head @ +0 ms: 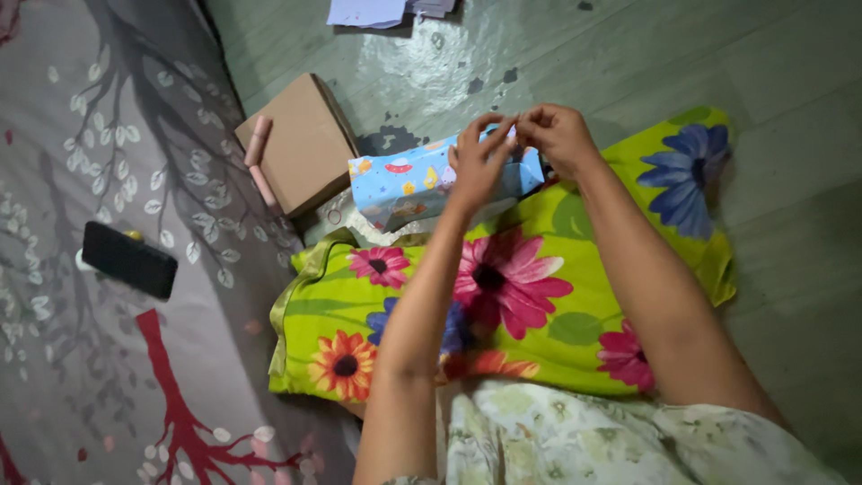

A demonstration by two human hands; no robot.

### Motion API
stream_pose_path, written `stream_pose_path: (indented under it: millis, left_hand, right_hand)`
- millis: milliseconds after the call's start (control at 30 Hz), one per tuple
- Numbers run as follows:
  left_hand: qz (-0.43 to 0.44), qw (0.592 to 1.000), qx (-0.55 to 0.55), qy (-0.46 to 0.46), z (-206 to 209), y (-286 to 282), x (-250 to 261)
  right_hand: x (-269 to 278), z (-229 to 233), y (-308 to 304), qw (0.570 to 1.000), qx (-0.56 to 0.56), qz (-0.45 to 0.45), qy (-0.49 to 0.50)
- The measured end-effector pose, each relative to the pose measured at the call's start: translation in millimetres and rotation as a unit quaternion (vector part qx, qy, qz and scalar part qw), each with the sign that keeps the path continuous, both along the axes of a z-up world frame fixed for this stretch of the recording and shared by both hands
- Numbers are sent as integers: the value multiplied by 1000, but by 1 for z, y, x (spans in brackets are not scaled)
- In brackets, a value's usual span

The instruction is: The person wraps a rectangular box with patterned wrapping paper, using scissors to trim excess paper and tape to secure the folds. They fold the paper edges neatly and apply tape to seal the package.

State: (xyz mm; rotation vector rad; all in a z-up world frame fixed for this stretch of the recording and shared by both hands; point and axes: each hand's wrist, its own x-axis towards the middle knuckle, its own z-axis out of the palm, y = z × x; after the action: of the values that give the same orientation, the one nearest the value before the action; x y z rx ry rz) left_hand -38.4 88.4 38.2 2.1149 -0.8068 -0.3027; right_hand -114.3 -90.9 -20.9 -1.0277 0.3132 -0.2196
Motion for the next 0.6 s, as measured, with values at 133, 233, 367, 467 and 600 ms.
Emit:
stream_pose_path:
  millis: [133, 233, 367, 467, 600]
  left_hand:
    - [220, 963, -25, -152, -28, 35, -29]
    - [411, 899, -111, -104, -48, 61, -37]
    - [576, 811, -44, 98, -72, 88, -19]
    - [577, 799, -86, 147, -99, 90, -3]
    - [571, 805, -44, 154, -140, 71, 18]
  right_hand:
    - [0, 1, 7, 990, -135, -5, 47]
    - [4, 0, 11, 986, -158, -17, 57]
    - [8, -3, 22, 976, -209, -39, 52]
    - [5, 0, 31, 954, -290, -63, 48]
    - [2, 10, 30, 914, -383, -111, 68]
